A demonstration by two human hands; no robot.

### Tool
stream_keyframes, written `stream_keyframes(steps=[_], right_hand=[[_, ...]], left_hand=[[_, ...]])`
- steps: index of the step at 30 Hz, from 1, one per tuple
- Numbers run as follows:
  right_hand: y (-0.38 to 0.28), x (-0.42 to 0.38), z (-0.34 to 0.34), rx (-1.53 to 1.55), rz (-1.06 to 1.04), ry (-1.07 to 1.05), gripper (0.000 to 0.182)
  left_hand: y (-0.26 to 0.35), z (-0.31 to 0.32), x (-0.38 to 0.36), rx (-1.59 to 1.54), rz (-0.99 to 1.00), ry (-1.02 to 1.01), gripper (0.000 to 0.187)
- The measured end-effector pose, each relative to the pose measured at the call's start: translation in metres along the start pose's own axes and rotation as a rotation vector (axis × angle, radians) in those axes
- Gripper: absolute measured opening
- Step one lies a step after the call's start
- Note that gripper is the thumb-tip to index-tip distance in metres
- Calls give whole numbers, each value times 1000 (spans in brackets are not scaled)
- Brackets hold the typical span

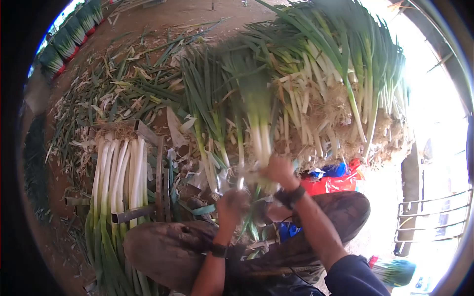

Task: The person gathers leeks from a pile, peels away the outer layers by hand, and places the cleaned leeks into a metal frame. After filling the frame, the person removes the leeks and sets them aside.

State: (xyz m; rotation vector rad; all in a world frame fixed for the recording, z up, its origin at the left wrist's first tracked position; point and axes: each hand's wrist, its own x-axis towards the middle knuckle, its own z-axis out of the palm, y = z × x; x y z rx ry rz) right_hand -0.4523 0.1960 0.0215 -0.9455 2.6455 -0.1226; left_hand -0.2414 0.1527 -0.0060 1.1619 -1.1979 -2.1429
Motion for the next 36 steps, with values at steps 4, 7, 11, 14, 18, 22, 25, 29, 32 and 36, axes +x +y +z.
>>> stream_keyframes(steps=[4, 7, 11, 14, 18, 22, 25, 29, 32, 36], right_hand=[[-18, -130, 48, -64, -249, -112, 57], [-28, -172, 51, 55, -234, -271, 56], [-27, -178, 14, 215, -270, -525, 59], [-12, -155, -18, 769, -377, -474, 56], [-31, -138, -39, 959, -275, -330, 68], [-69, -126, -19, 451, -628, 6, 64], [-74, -109, 19, 213, -619, -73, 46], [-32, -110, 78, -12, -660, -231, 23], [45, -153, 172, -7, -709, -544, 17], [57, -144, 186, -41, -745, -547, 16]], left_hand=[[10, 16, 5, -12, -141, -66, 32], [-56, -1, 17, 166, -237, -153, 38], [-27, -15, 3, 280, -268, 14, 37], [46, -16, -21, 53, -195, -88, 37], [102, -32, -50, -59, -112, -143, 38], [84, -38, -45, -213, -62, -104, 42], [51, -42, -27, -347, -76, 25, 46], [18, -54, -10, -228, -129, 118, 44], [27, -47, -16, -331, -197, 49, 43], [76, -21, -37, -635, -94, -130, 43]])
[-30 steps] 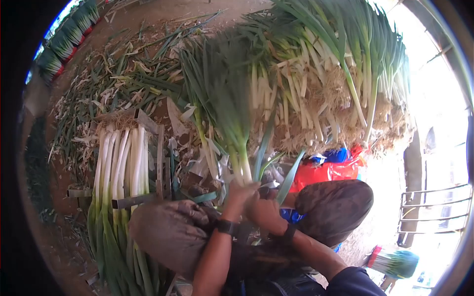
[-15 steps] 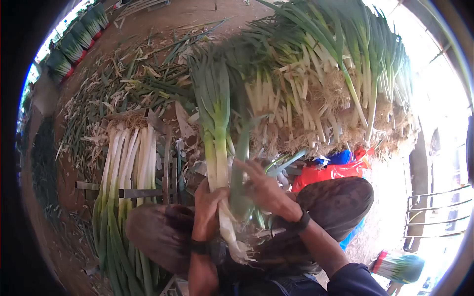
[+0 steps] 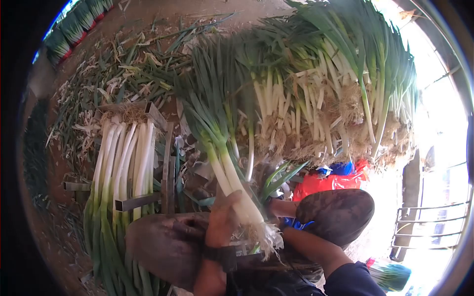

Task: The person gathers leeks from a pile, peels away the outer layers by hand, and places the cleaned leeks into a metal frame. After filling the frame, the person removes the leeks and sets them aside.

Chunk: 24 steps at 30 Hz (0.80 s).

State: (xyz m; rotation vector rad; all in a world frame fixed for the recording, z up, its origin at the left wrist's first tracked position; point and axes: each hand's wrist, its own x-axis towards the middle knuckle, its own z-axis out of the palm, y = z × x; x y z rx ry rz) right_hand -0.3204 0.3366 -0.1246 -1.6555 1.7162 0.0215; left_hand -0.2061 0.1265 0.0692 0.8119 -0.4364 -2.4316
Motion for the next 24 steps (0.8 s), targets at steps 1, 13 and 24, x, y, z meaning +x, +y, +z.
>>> stream_keyframes(steps=[1, 13, 24], right_hand=[[3, 8, -10, 32, 51, 30, 16], [115, 205, -270, -372, 548, 606, 38], [131, 204, -348, 290, 630, 67, 32]], left_hand=[[5, 1, -6, -10, -8, 9, 43], [-32, -16, 4, -22, -463, 246, 38], [-22, -1, 11, 49, -459, 328, 43]])
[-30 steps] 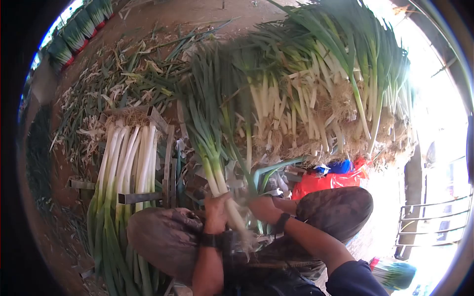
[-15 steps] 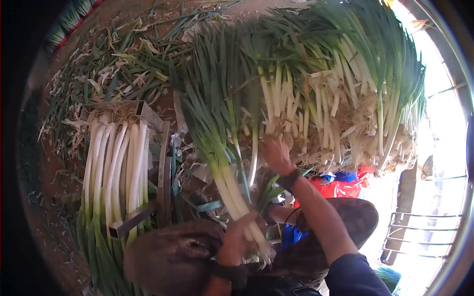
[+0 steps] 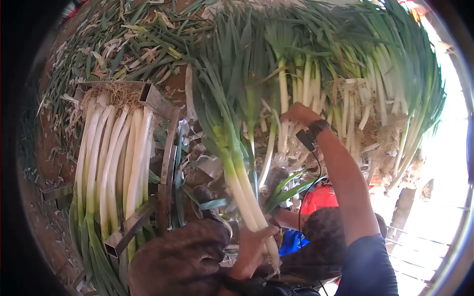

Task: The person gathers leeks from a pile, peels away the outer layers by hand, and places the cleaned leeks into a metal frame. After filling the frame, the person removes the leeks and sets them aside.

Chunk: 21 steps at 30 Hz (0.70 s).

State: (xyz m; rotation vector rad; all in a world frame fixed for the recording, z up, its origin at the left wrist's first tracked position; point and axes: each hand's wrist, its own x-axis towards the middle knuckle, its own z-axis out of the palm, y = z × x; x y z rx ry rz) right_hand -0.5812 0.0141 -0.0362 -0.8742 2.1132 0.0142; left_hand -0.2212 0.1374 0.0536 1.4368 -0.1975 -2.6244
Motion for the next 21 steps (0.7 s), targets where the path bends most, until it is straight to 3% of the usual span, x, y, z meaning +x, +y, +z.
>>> stream_keyframes(steps=[1, 3, 5, 7, 9, 11, 15, 17, 18, 19, 21], right_hand=[[9, -13, 7, 1, 5, 11, 32], [26, -31, 23, 386, -184, -49, 38], [24, -56, 31, 314, -202, -77, 39], [23, -78, 41, 240, -219, -101, 40], [28, -98, 58, 37, -275, 207, 41], [28, -132, 66, -110, -369, 310, 46], [7, -211, 101, -191, -355, 66, 62], [-7, -249, 130, -245, -537, 148, 57], [-12, -270, 130, 87, -422, -111, 51], [-7, -272, 132, 92, -434, -101, 51], [11, -269, 136, 172, -697, -266, 43]], left_hand=[[1, 0, -1, 101, 38, 54, 37], [0, -8, -1, 212, 87, 101, 32], [-4, -23, 3, 272, 267, 16, 32], [4, -26, -2, 288, 172, 47, 32], [7, -26, -8, 288, 235, 71, 36], [7, -26, -15, 279, 288, 46, 42], [-2, -17, -31, 291, 291, -49, 42], [-13, -21, -31, 266, 303, -172, 33], [-16, -22, -33, 285, 295, -195, 30], [-19, -24, -34, 306, 287, -218, 27], [-29, -45, -36, 266, 289, -315, 29]])
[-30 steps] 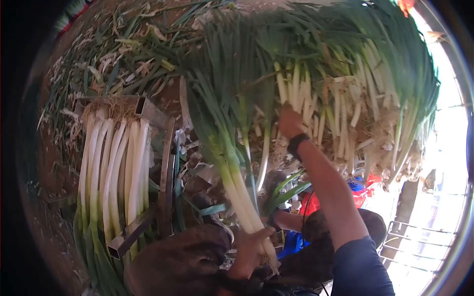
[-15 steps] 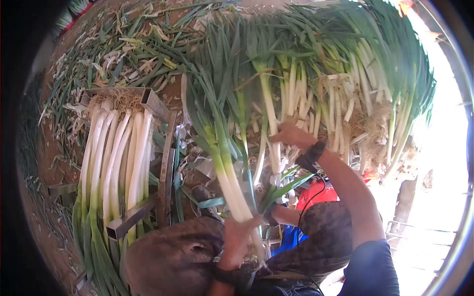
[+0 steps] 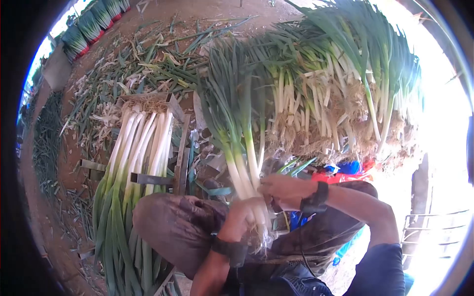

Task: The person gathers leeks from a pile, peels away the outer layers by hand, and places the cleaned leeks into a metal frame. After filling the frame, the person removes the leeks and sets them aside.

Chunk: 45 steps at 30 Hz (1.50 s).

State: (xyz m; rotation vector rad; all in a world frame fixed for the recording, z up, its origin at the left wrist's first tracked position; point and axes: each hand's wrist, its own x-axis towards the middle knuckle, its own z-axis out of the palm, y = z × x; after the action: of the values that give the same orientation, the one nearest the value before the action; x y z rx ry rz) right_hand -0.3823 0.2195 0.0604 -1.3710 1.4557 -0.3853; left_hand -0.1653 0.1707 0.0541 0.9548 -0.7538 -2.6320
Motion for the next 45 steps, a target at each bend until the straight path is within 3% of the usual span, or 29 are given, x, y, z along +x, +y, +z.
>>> stream_keyframes(steps=[1, 2, 4, 5, 6, 7, 8, 10, 11, 13, 17, 20, 21, 24, 26, 27, 28, 31, 32, 33, 36, 37, 38, 40, 41, 43, 45], right_hand=[[-11, -1, -18, 272, 194, -216, 35], [-26, -4, -26, 265, 181, -200, 35], [-50, -13, -28, -423, 286, 285, 40], [-54, -17, -24, -423, 286, 303, 40], [-59, -20, -19, -561, 67, 418, 47], [-64, -20, -13, -694, -159, 529, 55], [-68, -17, -5, -690, -167, 544, 55], [-77, -12, 11, -871, -577, 499, 94], [-89, -15, 16, -870, -584, 513, 94], [-110, -24, 28, -785, -831, 475, 85], [-129, -31, 62, -519, -940, 423, 65], [-145, -43, 55, -427, -952, 465, 66], [-151, -43, 48, -335, -1017, 510, 71], [-176, -49, 18, -29, -914, 370, 60], [-198, -73, -14, -195, -680, 529, 54], [-190, -79, -31, 529, -743, 240, 51], [-195, -95, -45, 421, -779, 289, 44], [-246, -144, -55, 469, -838, 312, 43], [-256, -151, -50, 471, -811, 362, 42], [-260, -155, -48, 477, -783, 413, 41], [-241, -149, -53, 579, -689, 479, 45], [-239, -138, -54, 346, -677, 693, 62], [-236, -135, -56, 345, -675, 701, 62], [-232, -134, -61, -271, -711, 1343, 81], [-228, -134, -65, -270, -705, 1343, 81], [-223, -137, -76, -698, -527, 1449, 92], [-225, -140, -81, -700, -554, 1470, 83]], left_hand=[[-2, -5, -6, -63, 22, -92, 32], [7, 2, -14, -48, 32, -102, 32], [21, 18, -31, 107, 128, -111, 38], [24, 4, -17, 165, 88, -251, 45], [18, -6, -19, 181, 95, -257, 45], [34, 8, -34, 75, -52, -165, 46], [46, 22, -52, -32, -198, -69, 47], [57, 42, -87, 28, -165, -45, 47], [62, 50, -106, 75, -150, -68, 47], [67, 57, -137, 202, -169, -91, 46], [74, 68, -183, 212, -175, -72, 47], [96, 82, -204, 5, -167, 11, 54], [104, 85, -207, -57, -107, 11, 53], [138, 91, -211, 45, 300, -98, 52], [155, 98, -207, 172, 514, -116, 51], [157, 103, -202, 260, 595, -108, 51], [160, 110, -194, 396, 664, -94, 51], [141, 128, -145, 1102, 673, -19, 50], [130, 136, -124, 1114, 664, -57, 49], [114, 133, -105, 673, 746, -221, 50], [107, 139, -91, 942, 873, -277, 41], [101, 141, -87, 862, 840, -231, 35], [100, 139, -84, 864, 838, -239, 35], [94, 135, -76, 738, 775, -222, 35], [93, 131, -72, 737, 770, -223, 35], [94, 123, -64, 719, 654, -213, 38], [94, 111, -56, 754, 639, -216, 39]])
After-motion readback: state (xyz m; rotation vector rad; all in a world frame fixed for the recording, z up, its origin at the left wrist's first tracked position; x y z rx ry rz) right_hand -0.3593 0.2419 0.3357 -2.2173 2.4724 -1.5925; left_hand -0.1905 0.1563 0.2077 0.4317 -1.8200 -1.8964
